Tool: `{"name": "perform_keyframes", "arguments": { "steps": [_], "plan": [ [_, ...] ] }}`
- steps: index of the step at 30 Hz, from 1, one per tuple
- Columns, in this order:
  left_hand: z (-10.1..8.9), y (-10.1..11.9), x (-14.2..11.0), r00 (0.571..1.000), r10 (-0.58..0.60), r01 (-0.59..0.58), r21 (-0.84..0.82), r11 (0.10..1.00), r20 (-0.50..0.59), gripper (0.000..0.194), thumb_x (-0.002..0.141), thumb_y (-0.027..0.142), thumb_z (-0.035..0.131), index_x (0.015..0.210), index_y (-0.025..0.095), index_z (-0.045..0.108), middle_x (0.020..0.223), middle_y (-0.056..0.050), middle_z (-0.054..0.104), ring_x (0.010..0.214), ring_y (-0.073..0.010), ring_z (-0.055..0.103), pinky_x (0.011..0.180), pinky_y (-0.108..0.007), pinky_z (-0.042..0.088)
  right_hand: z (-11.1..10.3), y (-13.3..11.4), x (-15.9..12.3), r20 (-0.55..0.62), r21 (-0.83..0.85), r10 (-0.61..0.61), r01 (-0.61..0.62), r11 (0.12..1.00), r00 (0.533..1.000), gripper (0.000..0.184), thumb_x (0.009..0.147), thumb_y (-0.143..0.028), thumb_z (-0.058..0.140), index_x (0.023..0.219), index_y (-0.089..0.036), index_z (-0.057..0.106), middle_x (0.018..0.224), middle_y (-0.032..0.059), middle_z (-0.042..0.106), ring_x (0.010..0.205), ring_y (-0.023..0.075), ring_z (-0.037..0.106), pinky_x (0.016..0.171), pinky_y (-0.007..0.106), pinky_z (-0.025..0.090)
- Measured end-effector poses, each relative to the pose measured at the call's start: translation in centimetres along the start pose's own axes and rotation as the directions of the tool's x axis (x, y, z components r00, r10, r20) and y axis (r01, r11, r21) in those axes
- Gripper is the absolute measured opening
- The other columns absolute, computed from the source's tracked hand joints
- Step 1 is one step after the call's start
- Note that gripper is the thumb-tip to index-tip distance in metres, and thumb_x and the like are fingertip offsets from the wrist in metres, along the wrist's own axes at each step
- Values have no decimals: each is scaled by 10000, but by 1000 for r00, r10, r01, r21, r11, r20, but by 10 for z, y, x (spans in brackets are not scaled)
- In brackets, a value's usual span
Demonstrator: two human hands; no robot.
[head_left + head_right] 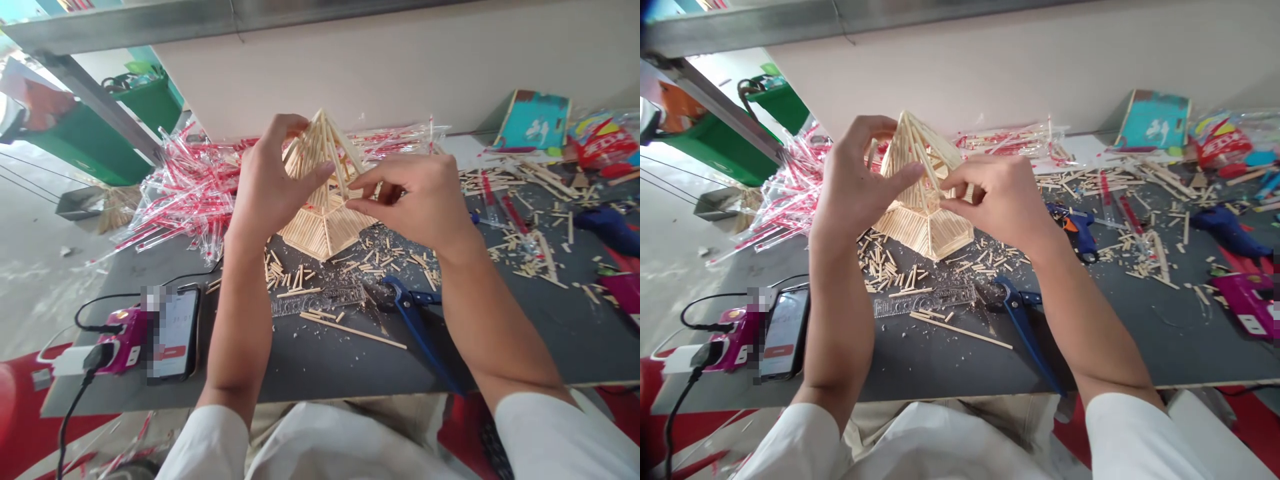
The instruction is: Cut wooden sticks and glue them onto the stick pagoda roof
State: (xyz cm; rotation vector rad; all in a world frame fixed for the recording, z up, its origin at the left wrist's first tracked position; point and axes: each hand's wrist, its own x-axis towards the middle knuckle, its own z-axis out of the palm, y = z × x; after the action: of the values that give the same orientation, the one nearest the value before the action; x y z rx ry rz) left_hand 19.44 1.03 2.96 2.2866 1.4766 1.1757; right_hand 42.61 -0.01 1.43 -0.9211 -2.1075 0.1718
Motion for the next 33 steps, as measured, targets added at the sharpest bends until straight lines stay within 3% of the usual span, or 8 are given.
{"name": "perform_keyframes", "arguments": {
  "steps": [2, 4, 12, 20, 26, 33],
  "plan": [
    [0, 0, 0, 1000, -4, 4, -1, 1000, 1, 531, 878, 534, 708, 1326, 309, 533, 1351, -62, 646, 1343, -305, 568, 1187, -499, 447, -1, -2, -3, 33, -93, -126, 128, 987, 992, 79, 874, -264, 768, 908, -218, 714, 1059, 14, 751, 695, 122, 651, 690, 315, 522],
    [0, 0, 0, 1000, -8, 8, 1, 1000, -4, 531, 872, 520, 718, 1323, 306, 537, 1347, -59, 649, 1340, -305, 569, 1185, -494, 450, 2, -2, -7, 60, -144, -176, 183, 973, 983, 38, 925, -217, 687, 912, -224, 652, 1154, 9, 736, 794, 136, 684, 706, 308, 526],
    [0, 0, 0, 1000, -5, 4, -27, 1000, -23, 500, 855, 502, 739, 1278, 302, 562, 1314, -61, 669, 1309, -309, 592, 1170, -492, 461, 27, 13, -13, -59, -312, -281, 250, 917, 958, 165, 973, -133, 530, 860, -227, 606, 879, -43, 767, 777, 109, 719, 645, 264, 514],
    [2, -7, 2, 999, 8, -11, -62, 998, -51, 523, 852, 542, 735, 1277, 290, 564, 1316, -68, 677, 1293, -309, 611, 1167, -485, 463, 42, 32, -23, -140, -370, -437, 363, 855, 888, 135, 943, -132, 630, 931, -266, 644, 1037, -69, 790, 817, 104, 734, 624, 262, 521],
    [-1, -4, 1, 1000, 5, -5, -16, 1000, -15, 491, 884, 551, 689, 1298, 330, 544, 1348, -50, 667, 1308, -297, 607, 1151, -480, 482, 47, 33, -29, -104, -391, -387, 320, 863, 916, 160, 946, -133, 602, 961, -289, 634, 1067, -57, 788, 829, 128, 744, 646, 291, 548],
    [-3, -1, 0, 999, -24, 24, 8, 1000, 21, 513, 909, 585, 638, 1341, 340, 512, 1410, -65, 623, 1384, -323, 543, 1104, -522, 512, 51, 27, -27, -66, -385, -216, 175, 906, 974, 235, 964, -119, 480, 945, -296, 633, 1057, -42, 793, 913, 143, 758, 698, 321, 563]
  ]
}}
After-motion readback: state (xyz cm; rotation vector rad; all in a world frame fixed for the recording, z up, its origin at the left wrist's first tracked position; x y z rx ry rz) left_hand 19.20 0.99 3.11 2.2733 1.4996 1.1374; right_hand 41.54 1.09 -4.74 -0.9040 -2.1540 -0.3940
